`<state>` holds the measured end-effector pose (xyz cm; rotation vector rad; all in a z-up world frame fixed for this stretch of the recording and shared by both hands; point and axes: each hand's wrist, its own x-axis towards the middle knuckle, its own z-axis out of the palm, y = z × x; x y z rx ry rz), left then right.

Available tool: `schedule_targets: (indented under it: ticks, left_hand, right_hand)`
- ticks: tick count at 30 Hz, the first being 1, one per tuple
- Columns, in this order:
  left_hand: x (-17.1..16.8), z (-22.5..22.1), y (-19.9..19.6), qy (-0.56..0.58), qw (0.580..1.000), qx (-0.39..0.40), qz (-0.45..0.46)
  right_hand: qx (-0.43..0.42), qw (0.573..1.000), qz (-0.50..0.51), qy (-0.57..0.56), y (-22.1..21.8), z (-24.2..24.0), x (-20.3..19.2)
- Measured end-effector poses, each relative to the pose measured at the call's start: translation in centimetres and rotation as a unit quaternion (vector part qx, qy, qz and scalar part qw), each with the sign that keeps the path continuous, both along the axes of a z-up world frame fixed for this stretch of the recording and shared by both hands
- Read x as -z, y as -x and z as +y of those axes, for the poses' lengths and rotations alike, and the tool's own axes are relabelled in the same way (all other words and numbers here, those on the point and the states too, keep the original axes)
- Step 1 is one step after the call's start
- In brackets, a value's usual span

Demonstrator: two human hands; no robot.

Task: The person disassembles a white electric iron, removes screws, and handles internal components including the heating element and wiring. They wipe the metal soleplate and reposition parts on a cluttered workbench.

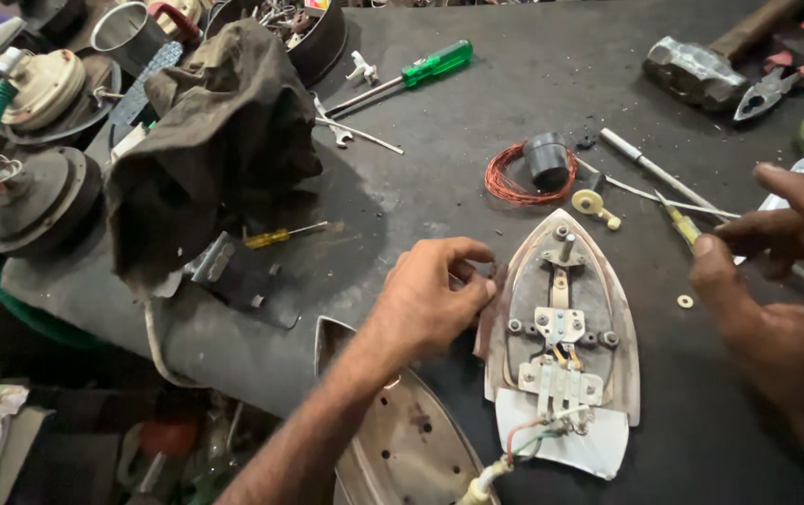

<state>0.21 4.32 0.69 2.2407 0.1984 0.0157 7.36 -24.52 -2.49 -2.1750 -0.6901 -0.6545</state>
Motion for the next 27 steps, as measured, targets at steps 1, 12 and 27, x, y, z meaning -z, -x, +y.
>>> schedule_targets:
  ticks: [1, 12, 27]
  left_hand:
    - [0.0, 0.0, 0.1, 0.023, 1.0, 0.003, 0.01]
    - [-2.1, -0.7, -0.3, 0.054, 0.991, 0.016, 0.119]
    - [-0.8, -0.3, -0.4, 0.043, 0.996, 0.024, 0.078]
  right_hand:
    - [-0.003, 1.0, -0.006, 0.004, 0.1, 0.1, -0.2]
    - [-0.017, 0.999, -0.027, -0.009, 0.2, 0.5, -1.3]
    - [-0.025, 0.999, -0.019, -0.002, 0.0, 0.2, -0.3]
